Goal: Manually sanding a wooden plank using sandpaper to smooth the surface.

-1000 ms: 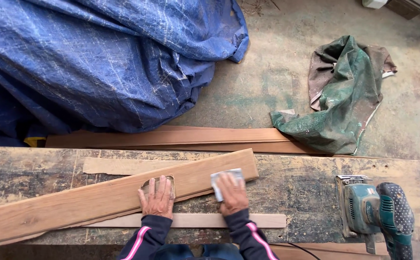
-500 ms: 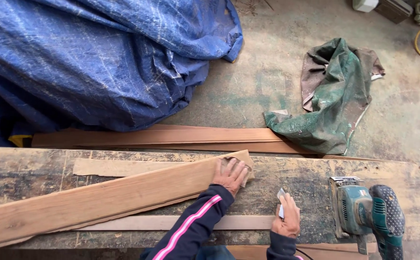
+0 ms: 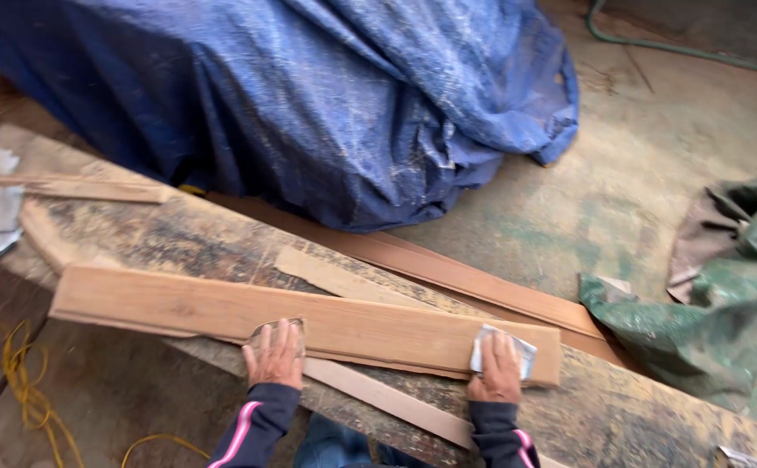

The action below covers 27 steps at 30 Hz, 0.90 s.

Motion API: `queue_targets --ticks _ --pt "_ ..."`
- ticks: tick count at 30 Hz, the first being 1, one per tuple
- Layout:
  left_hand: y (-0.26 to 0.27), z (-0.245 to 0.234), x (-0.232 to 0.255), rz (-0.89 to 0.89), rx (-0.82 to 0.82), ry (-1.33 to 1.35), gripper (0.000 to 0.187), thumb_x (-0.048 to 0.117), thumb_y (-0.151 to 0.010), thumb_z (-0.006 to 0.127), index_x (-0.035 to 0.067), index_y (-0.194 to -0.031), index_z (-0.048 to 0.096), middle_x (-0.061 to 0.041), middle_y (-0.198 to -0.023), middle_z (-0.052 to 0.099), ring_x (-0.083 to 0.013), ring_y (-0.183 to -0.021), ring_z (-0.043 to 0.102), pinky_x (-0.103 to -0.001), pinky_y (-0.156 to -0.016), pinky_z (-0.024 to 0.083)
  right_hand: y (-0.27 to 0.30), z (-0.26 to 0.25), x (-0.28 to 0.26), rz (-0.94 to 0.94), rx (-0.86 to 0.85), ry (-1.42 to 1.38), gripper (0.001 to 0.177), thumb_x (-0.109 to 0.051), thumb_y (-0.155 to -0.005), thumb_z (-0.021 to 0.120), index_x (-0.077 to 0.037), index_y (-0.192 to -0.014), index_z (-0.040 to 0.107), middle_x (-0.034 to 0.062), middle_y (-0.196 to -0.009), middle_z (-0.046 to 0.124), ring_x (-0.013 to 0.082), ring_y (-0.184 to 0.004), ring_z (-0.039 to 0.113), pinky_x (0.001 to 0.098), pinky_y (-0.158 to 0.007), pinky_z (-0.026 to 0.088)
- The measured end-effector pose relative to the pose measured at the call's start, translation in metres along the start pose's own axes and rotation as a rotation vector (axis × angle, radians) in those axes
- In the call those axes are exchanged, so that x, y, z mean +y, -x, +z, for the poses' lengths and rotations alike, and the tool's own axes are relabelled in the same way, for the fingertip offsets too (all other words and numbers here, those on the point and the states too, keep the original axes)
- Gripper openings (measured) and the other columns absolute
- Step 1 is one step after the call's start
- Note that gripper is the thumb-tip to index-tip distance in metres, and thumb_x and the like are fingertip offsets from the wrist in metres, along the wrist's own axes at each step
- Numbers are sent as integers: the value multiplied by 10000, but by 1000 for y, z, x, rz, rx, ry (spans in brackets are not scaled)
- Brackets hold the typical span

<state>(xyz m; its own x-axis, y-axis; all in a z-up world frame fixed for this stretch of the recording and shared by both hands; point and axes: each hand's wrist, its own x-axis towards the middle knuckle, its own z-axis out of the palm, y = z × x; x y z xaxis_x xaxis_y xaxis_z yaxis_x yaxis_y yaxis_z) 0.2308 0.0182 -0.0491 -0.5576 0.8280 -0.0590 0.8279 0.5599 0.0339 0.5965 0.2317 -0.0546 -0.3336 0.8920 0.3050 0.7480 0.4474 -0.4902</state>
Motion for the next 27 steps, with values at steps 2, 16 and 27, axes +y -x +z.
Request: queue_targets --ticks 2,16,27 --pt "-2 2 12 -58 32 21 778 314 -808 703 260 -1515 383 26 -1635 276 -300 -1517 241 -695 -1183 161 -17 32 -52 -111 -78 -64 686 46 -661 552 -41 -1339 611 206 -1461 548 401 -1402 476 540 -1194 324" --pt "-10 -1 9 -9 68 131 665 249 -859 668 168 -1488 467 -61 -1597 361 -368 -1465 276 -695 -1136 168 -16 98 78 -525 77 -247 624 -117 -703 520 -70 -1321 603 207 -1380 575 379 -1328 548 495 -1186 417" --pt "26 -54 -143 -235 -266 1029 459 332 -998 607 221 -1443 609 -215 -1068 690 -414 -1040 668 -466 -888 531 33 249 -194 -165 -430 -515 650 -87 -689 542 -61 -1327 667 259 -1271 690 471 -1165 622 547 -1008 477"
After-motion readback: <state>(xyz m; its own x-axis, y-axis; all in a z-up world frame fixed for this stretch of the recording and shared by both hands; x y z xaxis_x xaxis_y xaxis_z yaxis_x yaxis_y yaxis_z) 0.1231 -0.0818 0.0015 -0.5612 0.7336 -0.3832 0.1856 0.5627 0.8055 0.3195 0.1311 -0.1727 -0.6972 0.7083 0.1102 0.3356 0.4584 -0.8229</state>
